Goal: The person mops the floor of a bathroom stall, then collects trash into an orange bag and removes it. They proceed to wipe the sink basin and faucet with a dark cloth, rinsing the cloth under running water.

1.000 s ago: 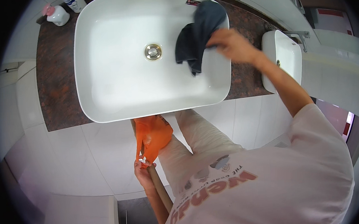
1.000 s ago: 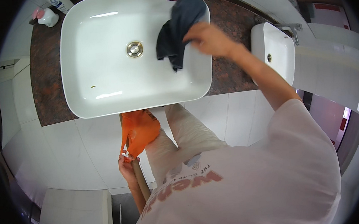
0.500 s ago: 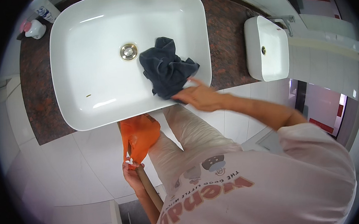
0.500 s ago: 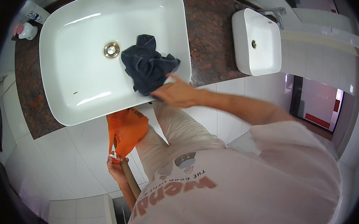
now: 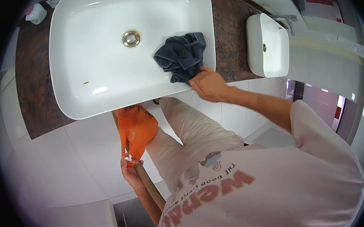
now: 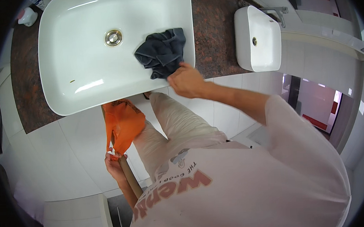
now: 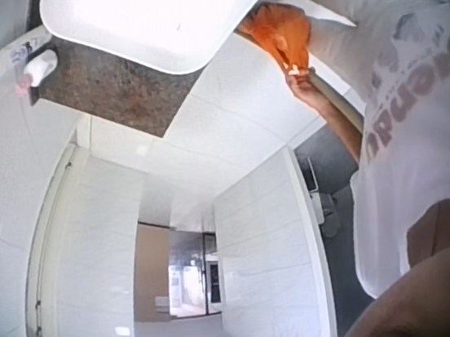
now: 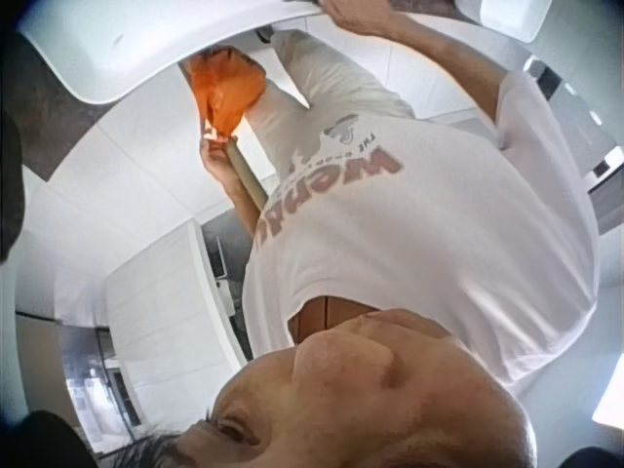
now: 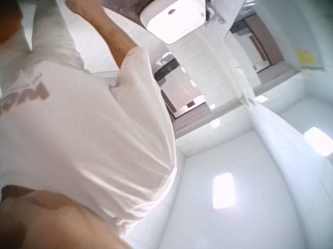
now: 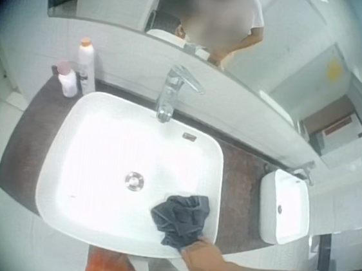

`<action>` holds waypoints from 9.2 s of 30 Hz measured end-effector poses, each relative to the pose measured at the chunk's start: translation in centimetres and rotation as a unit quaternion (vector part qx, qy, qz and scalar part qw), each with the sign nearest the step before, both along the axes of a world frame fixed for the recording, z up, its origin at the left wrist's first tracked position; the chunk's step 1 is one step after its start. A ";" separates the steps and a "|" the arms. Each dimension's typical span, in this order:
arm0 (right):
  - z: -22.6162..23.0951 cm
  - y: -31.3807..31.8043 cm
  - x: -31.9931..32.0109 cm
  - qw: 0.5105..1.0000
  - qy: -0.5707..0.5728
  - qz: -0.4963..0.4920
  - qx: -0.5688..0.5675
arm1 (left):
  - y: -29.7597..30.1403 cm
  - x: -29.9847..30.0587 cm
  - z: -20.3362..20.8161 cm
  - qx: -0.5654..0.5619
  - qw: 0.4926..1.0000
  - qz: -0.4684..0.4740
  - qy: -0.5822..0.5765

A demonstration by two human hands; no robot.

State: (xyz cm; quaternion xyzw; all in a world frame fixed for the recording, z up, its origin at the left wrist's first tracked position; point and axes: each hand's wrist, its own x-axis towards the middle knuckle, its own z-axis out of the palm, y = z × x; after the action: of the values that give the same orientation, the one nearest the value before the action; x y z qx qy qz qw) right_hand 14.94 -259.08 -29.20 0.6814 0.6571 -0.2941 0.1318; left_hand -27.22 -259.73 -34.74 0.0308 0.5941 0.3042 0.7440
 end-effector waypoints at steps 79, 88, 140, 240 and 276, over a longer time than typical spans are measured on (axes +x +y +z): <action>-12.2 37.0 -3.9 0.768 0.300 -0.194 0.532 | 3.5 1.5 2.6 -0.041 0.997 -0.024 0.068; -11.7 40.2 -6.2 0.833 0.298 0.011 0.465 | 8.8 -0.5 5.5 -0.025 1.000 -0.007 0.012; -5.9 19.8 -15.6 0.798 0.599 0.022 0.063 | 6.1 3.4 4.0 -0.005 0.999 0.050 0.010; -1.2 6.5 1.6 0.992 0.053 0.072 -0.085 | -0.2 1.1 0.4 0.027 0.995 0.095 0.021; -5.1 10.1 -1.2 0.927 0.354 -0.018 -0.120 | 0.1 1.8 0.2 0.033 0.992 0.121 0.032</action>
State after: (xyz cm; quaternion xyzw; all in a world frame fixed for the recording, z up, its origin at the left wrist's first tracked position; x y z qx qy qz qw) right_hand 13.73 -248.95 -34.32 0.5235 0.6087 -0.5951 -0.0344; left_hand -25.40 -259.65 -34.52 -0.0070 0.6061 0.4107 0.6811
